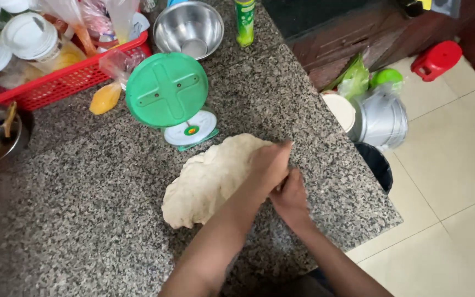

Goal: Cutting and weighing small portions of dough on a scale

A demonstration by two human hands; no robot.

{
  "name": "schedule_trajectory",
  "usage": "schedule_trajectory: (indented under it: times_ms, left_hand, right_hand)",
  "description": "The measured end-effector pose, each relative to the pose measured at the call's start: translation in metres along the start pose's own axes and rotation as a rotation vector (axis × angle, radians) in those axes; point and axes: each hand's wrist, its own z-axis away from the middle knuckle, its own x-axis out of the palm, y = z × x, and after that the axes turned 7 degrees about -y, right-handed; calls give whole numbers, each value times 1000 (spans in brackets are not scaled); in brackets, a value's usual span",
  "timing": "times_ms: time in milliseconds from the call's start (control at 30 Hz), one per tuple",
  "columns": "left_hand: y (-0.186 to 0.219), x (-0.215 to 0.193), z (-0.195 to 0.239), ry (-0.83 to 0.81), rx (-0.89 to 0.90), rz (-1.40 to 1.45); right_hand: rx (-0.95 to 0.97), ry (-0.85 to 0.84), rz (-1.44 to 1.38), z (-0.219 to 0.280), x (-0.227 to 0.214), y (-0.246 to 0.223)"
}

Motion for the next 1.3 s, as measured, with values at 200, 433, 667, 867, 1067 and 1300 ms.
schedule_trajectory:
  times_ms: [200, 433, 667, 867, 1067, 1300]
  left_hand:
    - [-64, -37, 6, 86, -49, 358]
    - [-69, -97, 149, -134, -130, 133]
    - [-66, -84, 168, -135, -131, 173]
    - [-56, -75, 177, -153, -12, 62]
    - [-75, -12, 154, -165, 88, 46]
    - [-67, -2, 165, -212, 39, 43]
  right_hand:
    - [152, -221, 65, 30, -66, -84]
    - [104, -158, 54, 0, -66, -78]
    - [107, -372, 190, 27, -36, -45]
    - [-229, -130, 546, 22, -55, -66]
    - [-424, -52, 574, 30, 4, -32]
    - [-221, -100, 493, 49, 12, -46]
